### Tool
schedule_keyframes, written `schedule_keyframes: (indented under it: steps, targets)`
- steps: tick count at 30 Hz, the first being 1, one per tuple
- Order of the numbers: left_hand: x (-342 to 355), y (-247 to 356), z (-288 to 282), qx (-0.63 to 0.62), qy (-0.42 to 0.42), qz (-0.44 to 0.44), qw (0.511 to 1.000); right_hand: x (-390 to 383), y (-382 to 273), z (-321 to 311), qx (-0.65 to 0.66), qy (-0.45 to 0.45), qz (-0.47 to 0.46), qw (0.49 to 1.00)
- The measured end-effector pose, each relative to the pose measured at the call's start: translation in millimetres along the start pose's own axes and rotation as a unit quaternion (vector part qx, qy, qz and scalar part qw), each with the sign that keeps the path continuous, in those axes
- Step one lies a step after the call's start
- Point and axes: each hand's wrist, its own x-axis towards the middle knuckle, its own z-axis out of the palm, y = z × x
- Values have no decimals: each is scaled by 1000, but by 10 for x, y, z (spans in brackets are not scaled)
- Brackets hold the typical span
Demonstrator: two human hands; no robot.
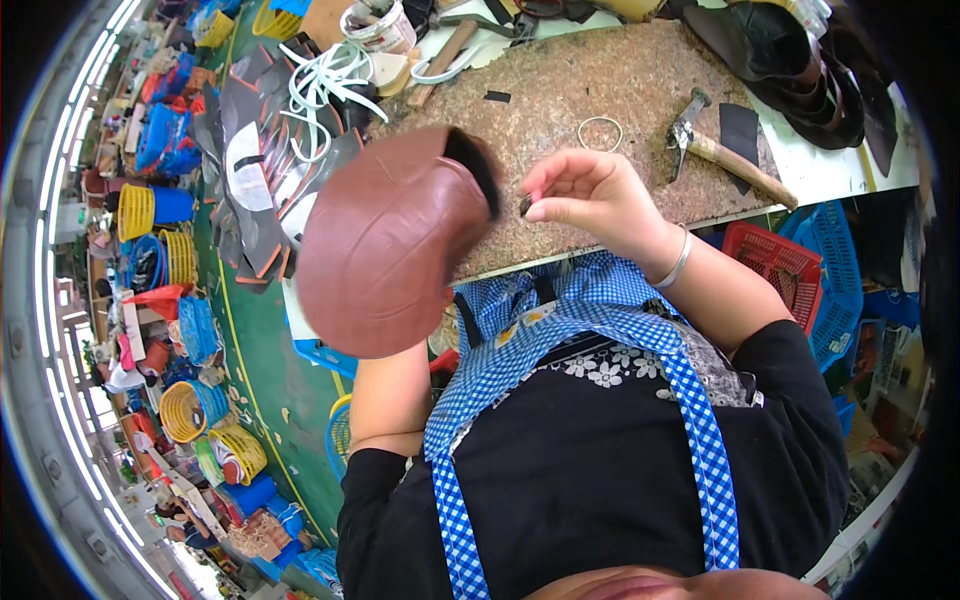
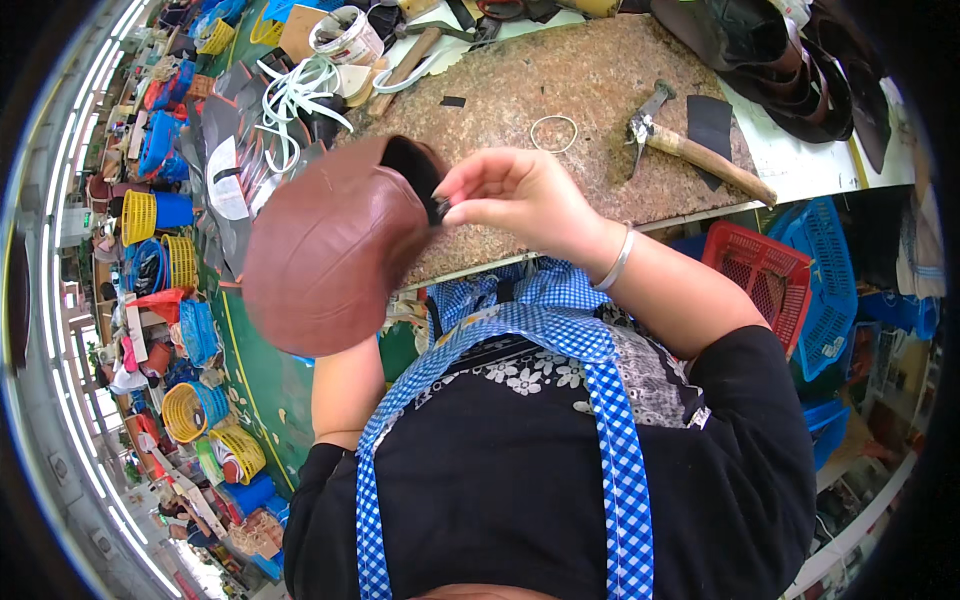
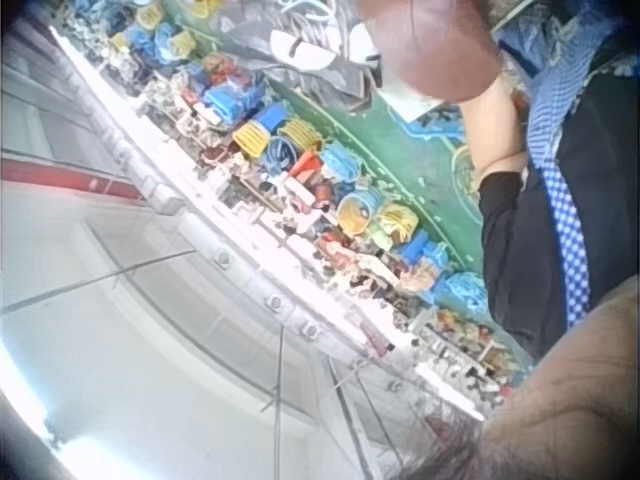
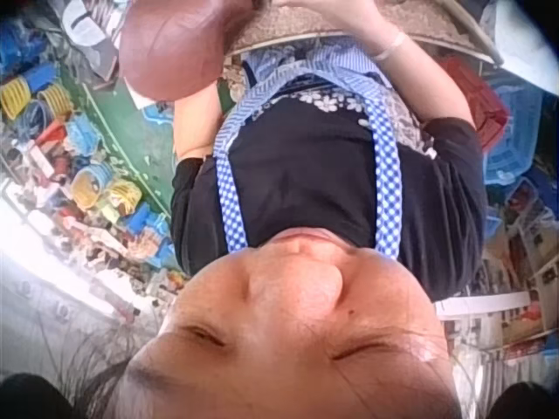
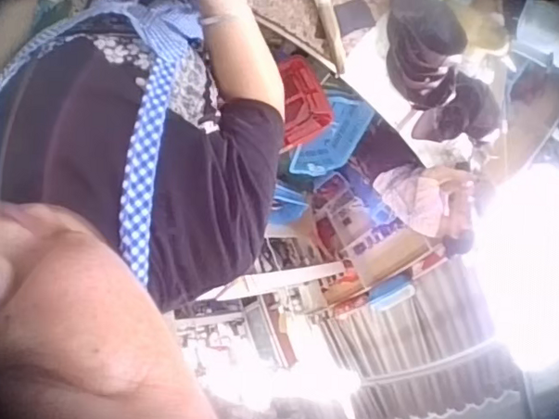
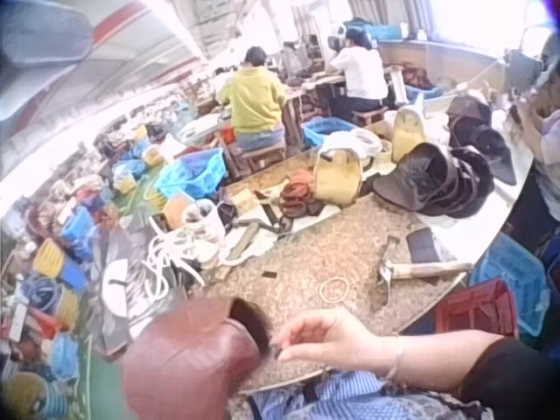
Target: Hammering, gluing, and assembling leather shoe components at a workbench in a workshop.
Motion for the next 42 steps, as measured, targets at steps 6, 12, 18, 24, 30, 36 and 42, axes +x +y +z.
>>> schedule_keyframes:
  steps: [6,12,18,24,30,36,42]
  targets:
    - [-297,-16,76,-3,31,169,985,-31,120,138,0,-48,-17,999]
    - [-346,-54,94,13,53,191,980,-114,37,116,0,-82,14,997]
    - [-359,-106,158,53,97,207,972,-121,86,108,-30,-23,17,999]
    - [-348,19,48,106,119,209,965,-104,63,100,-10,-26,37,999]
    - [-366,-34,40,86,157,239,955,-50,-94,98,-44,-31,116,992]
    - [-412,-26,-85,45,78,237,967,-117,-57,144,-8,13,105,994]
    - [-400,-128,47,-33,-11,202,979,-87,-109,101,47,-10,83,995]
